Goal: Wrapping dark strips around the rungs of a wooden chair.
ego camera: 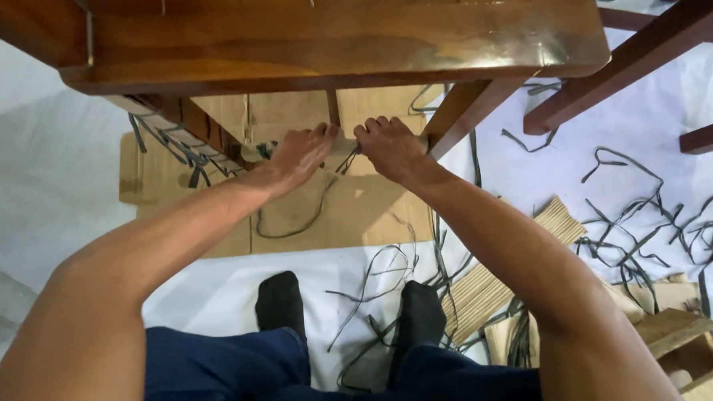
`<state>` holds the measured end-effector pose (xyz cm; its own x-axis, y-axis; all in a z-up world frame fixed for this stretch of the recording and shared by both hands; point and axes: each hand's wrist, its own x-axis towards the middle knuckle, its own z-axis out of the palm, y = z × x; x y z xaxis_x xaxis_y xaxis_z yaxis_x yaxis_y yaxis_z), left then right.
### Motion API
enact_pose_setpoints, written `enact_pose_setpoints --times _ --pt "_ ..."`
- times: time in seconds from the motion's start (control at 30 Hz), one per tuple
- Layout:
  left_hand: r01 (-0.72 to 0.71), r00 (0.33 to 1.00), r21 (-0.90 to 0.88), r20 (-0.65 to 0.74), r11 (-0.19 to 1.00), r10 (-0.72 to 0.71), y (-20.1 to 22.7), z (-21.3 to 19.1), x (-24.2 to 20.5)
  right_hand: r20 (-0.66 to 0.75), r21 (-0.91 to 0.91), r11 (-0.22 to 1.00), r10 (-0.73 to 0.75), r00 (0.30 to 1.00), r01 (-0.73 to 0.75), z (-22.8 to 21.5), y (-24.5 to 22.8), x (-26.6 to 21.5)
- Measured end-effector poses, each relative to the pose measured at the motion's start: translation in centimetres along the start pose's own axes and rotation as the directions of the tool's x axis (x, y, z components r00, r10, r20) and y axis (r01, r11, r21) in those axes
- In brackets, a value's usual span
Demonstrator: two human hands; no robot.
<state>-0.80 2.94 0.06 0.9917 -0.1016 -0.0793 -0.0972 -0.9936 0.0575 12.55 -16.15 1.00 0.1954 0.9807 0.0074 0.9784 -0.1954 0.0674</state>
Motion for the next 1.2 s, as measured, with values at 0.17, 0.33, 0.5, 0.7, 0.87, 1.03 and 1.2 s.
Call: enact_pose_setpoints --times 0.17,0.33,0.5,0.7,0.87,1.03,1.2 --pt "0.052 0.997 -0.099 0.066 0.994 -0.046 0.9 -2.4 -1.8 0.104 0.088 0.996 0.006 0.995 -0.016 -0.2 0.2 0.5" --pt "0.034 0.993 -0.328 0.116 0.944 0.005 2.9 -1.6 -4.0 0.136 0.272 0.961 0.007 0.991 -0.044 -1.7 0.6 0.9" --pt "-0.077 0.989 -0.288 0.098 0.955 0.109 3.8 -1.3 -4.9 0.282 0.284 0.953 0.025 0.959 -0.108 -1.7 1.1 2.5" --pt "-0.014 0.947 -0.279 0.304 0.960 0.102 1.7 0.2 -5.1 0.305 0.232 0.970 -0.005 0.952 -0.070 0.3 0.9 3.0" --pt "0.076 0.871 -0.208 0.489 0.975 0.037 1.1 1.7 -5.3 0.317 0.208 0.976 -0.009 0.948 -0.060 -0.2 0.7 2.8" --pt "-0.077 0.877 -0.231 0.446 0.970 0.176 4.0 13.1 -3.4 0.384 0.220 0.970 0.012 0.923 -0.104 0.6 0.8 3.9" --pt "-0.061 0.920 -0.357 0.342 0.932 0.191 12.3 11.1 -4.0 0.332 0.245 0.968 -0.026 0.943 -0.059 -1.8 0.1 3.9"
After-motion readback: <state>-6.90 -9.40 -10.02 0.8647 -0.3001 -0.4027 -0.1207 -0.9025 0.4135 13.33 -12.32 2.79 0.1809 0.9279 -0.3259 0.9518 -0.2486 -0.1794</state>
